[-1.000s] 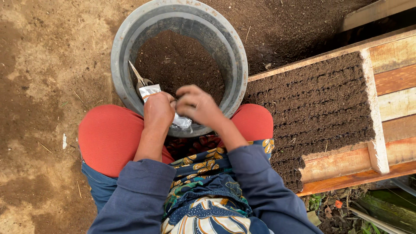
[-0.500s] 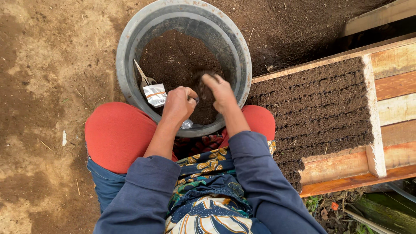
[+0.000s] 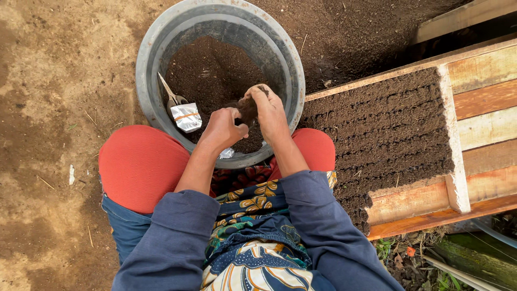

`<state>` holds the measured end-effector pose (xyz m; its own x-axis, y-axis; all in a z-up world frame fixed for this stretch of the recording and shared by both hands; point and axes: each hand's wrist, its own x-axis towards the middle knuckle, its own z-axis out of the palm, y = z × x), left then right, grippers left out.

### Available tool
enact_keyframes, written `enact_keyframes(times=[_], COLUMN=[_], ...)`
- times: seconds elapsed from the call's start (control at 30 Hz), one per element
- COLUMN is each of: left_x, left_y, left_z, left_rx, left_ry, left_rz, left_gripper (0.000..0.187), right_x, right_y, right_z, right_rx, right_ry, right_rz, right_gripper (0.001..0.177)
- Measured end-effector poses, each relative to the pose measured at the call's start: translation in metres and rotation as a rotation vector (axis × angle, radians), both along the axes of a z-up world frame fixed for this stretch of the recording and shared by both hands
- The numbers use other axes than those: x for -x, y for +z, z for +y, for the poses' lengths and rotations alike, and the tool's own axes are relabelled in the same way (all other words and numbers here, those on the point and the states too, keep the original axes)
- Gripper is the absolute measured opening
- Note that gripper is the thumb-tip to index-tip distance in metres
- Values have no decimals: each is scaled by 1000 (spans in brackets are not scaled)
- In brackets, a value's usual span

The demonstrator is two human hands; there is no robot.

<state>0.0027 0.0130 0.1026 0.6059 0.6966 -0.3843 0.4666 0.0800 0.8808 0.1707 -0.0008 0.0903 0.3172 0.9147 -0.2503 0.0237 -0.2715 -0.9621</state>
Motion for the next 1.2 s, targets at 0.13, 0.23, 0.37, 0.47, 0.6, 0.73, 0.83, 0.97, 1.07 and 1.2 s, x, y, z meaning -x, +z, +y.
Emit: enact_keyframes(times=[0.13,0.23,0.37,0.47,0.6,0.73,0.83,0.97,1.07,1.2], left_x=[-2,0,3,0,-3,12,14,2,-11,-48], left_y=[-15,-15,-7,-8,-18,5,-10,-66,-58,-5], left_z=[3,6,5,10,12,20,11,11,10,-7], left_rx=[3,-25,-35,-59,-109,-129,42,70,55,23], left_ry=[18,3,24,23,118,84,-61,-80,-40,-54], left_rz=[-30,-13,-79,-127,-176,3,214,66,7,40], left_gripper=[53,56,49,48,38,39,64,23,20,34], right_x=[11,14,23,29,25,7,1,3,-11,-51], right_y=[38,52,94,102,76,60,62,76,65,28], right_z=[-8,-15,-21,-20,-21,-25,-31,-35,-38,-52], right_rx=[-42,-13,87,175,222,237,148,125,-9,-214], right_ry=[128,227,514,651,591,522,501,523,566,484], right_rz=[-171,-368,-522,-601,-651,-623,-554,-566,-628,-756], right_gripper=[25,23,43,73,68,61,49,47,48,37])
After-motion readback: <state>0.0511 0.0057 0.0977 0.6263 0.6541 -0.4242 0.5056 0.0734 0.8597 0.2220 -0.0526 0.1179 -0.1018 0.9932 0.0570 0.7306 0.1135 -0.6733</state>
